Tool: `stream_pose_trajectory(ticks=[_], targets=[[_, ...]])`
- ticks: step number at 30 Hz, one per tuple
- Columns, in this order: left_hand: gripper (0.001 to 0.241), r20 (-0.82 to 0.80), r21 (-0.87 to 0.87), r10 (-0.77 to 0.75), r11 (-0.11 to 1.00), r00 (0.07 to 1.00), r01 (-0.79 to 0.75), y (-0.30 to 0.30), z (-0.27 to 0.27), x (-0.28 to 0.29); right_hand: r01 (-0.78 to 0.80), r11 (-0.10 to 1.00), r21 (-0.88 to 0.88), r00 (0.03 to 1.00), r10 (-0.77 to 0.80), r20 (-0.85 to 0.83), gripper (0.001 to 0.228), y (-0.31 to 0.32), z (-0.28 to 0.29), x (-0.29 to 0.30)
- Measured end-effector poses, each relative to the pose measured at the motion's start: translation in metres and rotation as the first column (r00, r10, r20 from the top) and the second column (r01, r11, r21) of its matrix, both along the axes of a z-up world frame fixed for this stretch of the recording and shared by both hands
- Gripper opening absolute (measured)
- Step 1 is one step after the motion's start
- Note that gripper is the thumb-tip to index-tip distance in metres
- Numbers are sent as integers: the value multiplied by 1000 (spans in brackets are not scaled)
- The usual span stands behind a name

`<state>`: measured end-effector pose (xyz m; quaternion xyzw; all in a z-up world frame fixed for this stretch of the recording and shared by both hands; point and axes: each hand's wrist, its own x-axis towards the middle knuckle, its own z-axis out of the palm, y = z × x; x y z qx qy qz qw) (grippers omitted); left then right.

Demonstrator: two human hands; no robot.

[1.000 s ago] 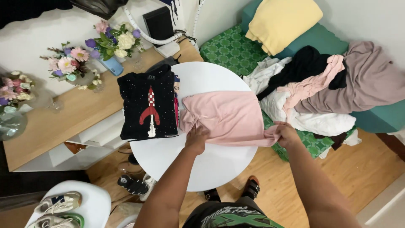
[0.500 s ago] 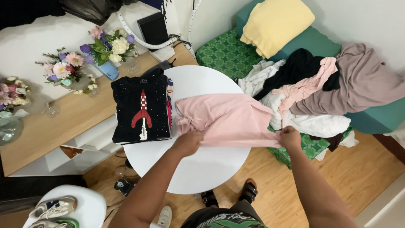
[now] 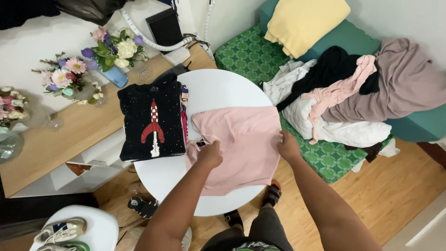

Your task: The person folds a black t-shirt with a rocket design, a pink sequined top, a pink long-sleeved shirt, and a black hoodie on a white round table. The person picks each item from a pile on a nearby green bench, smooths it out, and folds it neatly before stacking it on the table.

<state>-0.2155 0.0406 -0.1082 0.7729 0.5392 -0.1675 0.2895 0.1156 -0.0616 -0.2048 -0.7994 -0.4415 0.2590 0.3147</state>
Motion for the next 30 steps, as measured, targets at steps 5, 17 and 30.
stream_pose_trajectory(ticks=[5,17,30], targets=[[76,154,26,327,942,932,-335,1,8,38,25,997,-67,1000,-24,13,66,32,5,20],[30,20,208,398,896,917,-393,41,-7,71,-343,925,-165,933,356,53,49,93,-82,101],[19,591,-555,806,390,-18,-735,188,14,86,-545,839,-3,690,446,-570,89,126,-77,102]])
